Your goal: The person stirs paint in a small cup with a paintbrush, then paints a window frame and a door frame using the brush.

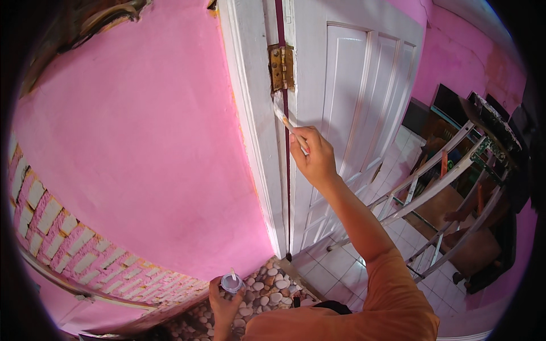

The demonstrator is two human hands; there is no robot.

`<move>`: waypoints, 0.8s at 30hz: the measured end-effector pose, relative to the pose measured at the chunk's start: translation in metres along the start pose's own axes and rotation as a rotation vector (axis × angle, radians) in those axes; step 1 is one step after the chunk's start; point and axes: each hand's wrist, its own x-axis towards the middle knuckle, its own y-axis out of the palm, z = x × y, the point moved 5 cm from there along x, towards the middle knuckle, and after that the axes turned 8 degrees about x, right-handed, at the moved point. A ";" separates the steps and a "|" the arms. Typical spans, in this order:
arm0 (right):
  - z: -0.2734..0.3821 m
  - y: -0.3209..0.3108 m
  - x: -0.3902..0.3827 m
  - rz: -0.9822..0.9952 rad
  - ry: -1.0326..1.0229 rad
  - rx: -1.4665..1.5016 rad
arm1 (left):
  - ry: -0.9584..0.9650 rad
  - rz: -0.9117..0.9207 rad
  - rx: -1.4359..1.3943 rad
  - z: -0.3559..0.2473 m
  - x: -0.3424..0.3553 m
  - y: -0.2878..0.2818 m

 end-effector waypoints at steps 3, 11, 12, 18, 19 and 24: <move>0.005 -0.012 0.001 -0.049 -0.034 -0.028 | -0.012 0.009 -0.008 0.002 0.001 0.002; 0.003 -0.005 0.002 0.077 0.027 -0.023 | 0.007 0.003 -0.005 -0.003 0.005 0.007; 0.000 -0.007 0.000 0.076 0.029 -0.022 | -0.004 0.001 -0.021 -0.004 0.006 0.008; -0.003 -0.018 0.020 -0.050 0.022 -0.012 | 0.022 0.000 -0.008 -0.006 0.007 0.010; -0.005 -0.016 0.016 -0.017 0.055 0.011 | 0.023 0.004 -0.009 -0.006 0.006 0.012; -0.001 -0.017 -0.002 0.131 0.148 0.011 | 0.010 0.000 0.003 -0.008 0.005 0.014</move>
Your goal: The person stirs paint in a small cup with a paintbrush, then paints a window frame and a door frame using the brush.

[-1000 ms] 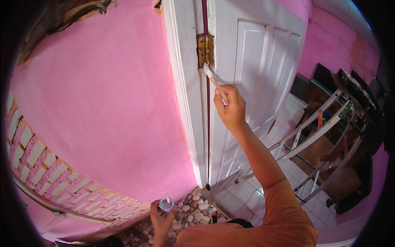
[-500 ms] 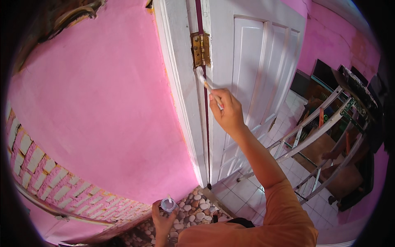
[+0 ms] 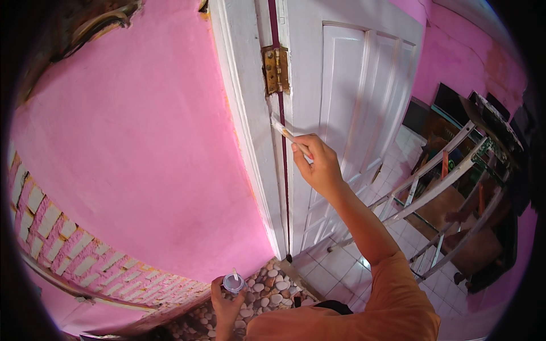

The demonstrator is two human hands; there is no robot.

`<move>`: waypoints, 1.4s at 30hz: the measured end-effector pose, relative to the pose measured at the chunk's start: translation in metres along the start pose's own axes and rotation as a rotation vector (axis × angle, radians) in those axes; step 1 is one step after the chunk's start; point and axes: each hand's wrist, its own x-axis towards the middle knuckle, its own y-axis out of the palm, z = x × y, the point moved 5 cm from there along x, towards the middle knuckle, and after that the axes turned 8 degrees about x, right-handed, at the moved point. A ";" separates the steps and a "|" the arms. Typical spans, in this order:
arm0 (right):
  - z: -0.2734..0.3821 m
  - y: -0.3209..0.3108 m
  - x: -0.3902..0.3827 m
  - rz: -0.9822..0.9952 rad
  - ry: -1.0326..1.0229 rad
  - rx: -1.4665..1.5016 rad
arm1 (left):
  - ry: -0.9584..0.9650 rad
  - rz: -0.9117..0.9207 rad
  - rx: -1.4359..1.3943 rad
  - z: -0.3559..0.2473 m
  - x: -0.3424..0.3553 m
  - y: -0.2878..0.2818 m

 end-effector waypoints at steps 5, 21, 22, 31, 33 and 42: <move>0.002 -0.008 0.022 -0.123 -0.083 0.051 | -0.009 0.000 -0.012 -0.003 0.000 0.005; -0.018 -0.010 0.005 0.000 -0.106 0.070 | -0.013 -0.016 -0.009 -0.013 0.001 0.021; -0.021 -0.007 -0.006 0.070 -0.108 0.008 | -0.016 -0.015 -0.010 -0.013 0.000 0.022; -0.030 -0.008 -0.050 0.605 0.034 -0.158 | -0.008 -0.068 0.016 -0.008 -0.005 0.021; -0.031 0.001 -0.031 0.764 0.011 -0.208 | 0.008 -0.057 0.049 -0.010 -0.003 0.022; 0.002 -0.031 0.062 0.381 -0.133 -0.094 | -0.027 -0.016 0.001 -0.031 0.000 0.027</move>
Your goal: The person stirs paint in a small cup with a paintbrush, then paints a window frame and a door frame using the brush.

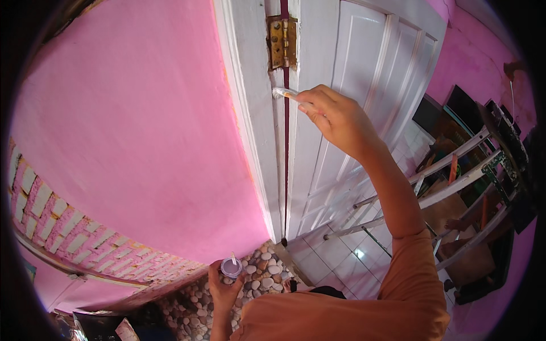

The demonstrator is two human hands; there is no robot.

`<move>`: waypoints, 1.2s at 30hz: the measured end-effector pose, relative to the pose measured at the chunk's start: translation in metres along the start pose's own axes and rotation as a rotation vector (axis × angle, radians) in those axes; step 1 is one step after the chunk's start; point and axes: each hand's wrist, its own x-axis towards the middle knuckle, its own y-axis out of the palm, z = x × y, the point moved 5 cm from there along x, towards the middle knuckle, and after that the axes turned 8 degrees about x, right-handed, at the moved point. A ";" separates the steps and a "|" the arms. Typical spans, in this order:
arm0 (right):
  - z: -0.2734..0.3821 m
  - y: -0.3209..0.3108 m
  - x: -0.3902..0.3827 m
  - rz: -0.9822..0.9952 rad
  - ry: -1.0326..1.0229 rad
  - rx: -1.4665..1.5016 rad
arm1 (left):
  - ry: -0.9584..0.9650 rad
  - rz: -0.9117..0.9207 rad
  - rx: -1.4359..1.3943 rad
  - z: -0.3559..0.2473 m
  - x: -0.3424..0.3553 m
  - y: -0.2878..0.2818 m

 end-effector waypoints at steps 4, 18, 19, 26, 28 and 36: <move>0.006 0.012 -0.030 0.145 0.101 0.014 | -0.048 -0.017 -0.034 0.007 -0.005 -0.006; -0.017 0.033 -0.024 0.238 0.015 -0.110 | -0.141 0.010 -0.086 -0.008 -0.003 -0.001; -0.012 0.024 -0.019 0.161 0.026 -0.082 | -0.144 0.011 -0.084 -0.003 -0.003 0.000; -0.015 0.053 -0.067 0.357 0.015 -0.047 | -0.039 -0.005 0.011 0.000 -0.004 -0.001; -0.037 0.081 -0.085 0.541 0.133 -0.069 | -0.009 0.015 0.076 0.004 -0.001 0.007; -0.006 0.015 -0.011 0.043 -0.058 -0.100 | 0.019 -0.029 0.076 0.002 -0.001 0.006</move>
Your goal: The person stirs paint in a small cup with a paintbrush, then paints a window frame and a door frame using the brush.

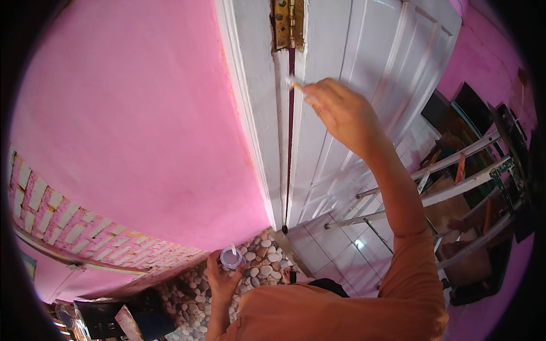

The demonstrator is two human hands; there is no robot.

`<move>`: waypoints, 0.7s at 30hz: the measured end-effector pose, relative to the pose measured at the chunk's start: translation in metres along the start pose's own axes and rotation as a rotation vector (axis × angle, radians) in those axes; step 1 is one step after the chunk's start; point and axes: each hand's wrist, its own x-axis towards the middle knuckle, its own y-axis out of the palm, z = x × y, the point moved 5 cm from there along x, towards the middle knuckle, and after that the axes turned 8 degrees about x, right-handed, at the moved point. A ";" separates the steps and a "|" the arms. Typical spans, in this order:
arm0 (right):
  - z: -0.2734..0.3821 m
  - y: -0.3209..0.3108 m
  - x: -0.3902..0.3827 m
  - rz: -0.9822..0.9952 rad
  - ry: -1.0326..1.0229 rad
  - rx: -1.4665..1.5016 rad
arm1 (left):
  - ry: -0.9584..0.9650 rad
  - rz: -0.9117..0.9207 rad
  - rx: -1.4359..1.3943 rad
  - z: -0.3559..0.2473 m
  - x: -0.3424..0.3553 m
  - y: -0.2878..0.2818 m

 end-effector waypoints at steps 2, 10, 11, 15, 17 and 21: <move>0.001 -0.004 -0.004 -0.089 0.002 0.027 | -0.011 0.011 -0.010 0.003 -0.001 0.003; -0.009 0.093 -0.131 0.060 0.591 0.446 | -0.049 0.058 -0.014 0.015 -0.004 0.003; -0.010 0.107 -0.138 0.116 0.519 0.391 | -0.058 0.075 -0.051 0.009 -0.002 0.002; -0.015 0.129 -0.131 0.270 0.398 0.233 | -0.085 0.118 -0.112 0.008 -0.003 -0.001; -0.022 0.130 -0.121 0.318 0.382 0.176 | -0.090 0.109 -0.104 0.006 -0.002 -0.004; -0.013 0.088 -0.084 0.128 0.224 0.138 | -0.091 0.079 -0.129 0.009 -0.006 -0.004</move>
